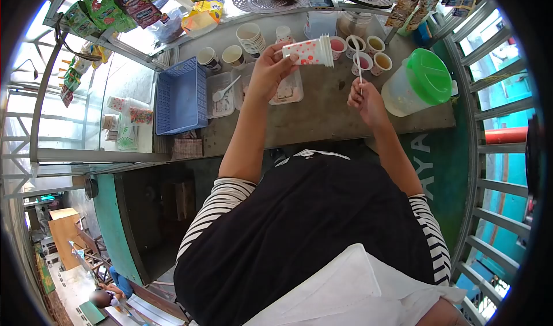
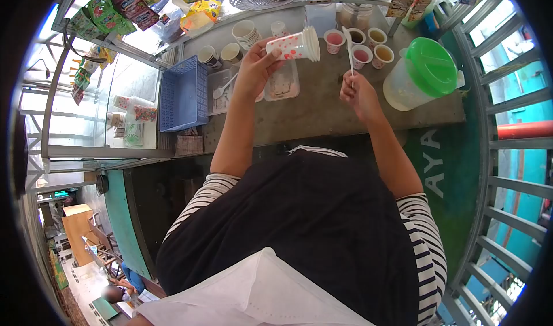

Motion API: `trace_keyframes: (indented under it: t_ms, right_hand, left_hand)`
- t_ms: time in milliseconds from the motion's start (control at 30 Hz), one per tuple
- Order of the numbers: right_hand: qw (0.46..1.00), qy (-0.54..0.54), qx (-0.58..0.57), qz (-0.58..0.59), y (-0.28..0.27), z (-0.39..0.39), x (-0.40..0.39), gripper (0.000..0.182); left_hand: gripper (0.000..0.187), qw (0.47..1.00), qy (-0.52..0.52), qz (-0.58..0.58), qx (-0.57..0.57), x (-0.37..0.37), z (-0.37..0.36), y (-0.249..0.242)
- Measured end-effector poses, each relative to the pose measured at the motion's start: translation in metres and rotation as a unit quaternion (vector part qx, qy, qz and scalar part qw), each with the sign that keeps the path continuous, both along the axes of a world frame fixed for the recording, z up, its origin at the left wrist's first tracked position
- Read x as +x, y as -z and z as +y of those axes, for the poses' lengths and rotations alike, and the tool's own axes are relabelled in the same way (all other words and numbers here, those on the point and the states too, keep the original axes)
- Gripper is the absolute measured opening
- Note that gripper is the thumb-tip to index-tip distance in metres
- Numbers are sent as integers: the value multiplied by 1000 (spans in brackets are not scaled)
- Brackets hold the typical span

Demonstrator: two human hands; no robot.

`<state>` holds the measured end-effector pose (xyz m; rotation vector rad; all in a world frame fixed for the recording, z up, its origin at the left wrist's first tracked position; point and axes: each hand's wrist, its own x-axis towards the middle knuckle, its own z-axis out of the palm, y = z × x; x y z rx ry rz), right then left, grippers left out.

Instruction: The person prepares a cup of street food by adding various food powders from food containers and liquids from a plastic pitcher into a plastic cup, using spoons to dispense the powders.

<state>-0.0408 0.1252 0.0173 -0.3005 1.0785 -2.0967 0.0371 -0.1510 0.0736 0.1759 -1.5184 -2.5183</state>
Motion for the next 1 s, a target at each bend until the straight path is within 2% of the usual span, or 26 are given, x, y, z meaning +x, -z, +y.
trace_keyframes:
  t_ms: [33,100,200,300,433,533,600,633,700,900,1000]
  right_hand:
    - [1000,-1,-1,0,-5,2,-6,15]
    - [992,56,77,78,-19,2,-16,16]
    - [986,71,81,130,-32,0,-27,18]
    - [978,108,134,120,-47,-9,-28,16]
    - [985,3,119,123,-19,3,-56,21]
    - [969,-8,181,167,-19,-8,-54,30]
    - [972,31,106,209,-27,-20,-41,38]
    - [972,23,105,209,-28,-22,-43,38]
    - [963,-98,113,226,-30,-27,-48,48]
    - [963,-118,107,217,-25,-36,-58,61]
    - [972,-116,96,180,-17,-40,-71,59]
  left_hand:
    - [41,1000,-1,0,-1,0,6,3]
    - [41,1000,6,-19,-20,2,18,8]
    - [43,999,-5,-27,-31,4,30,13]
    - [45,999,-23,-25,-34,8,41,13]
    - [50,995,-66,-10,-72,16,51,10]
    - [51,990,-89,-3,-113,24,54,10]
    - [51,988,-101,-15,-118,27,55,12]
    - [51,987,-103,-24,-125,29,55,13]
    - [51,985,-115,-27,-125,33,55,14]
    - [53,982,-137,-35,-123,45,49,18]
    - [51,984,-145,-29,-99,57,34,28]
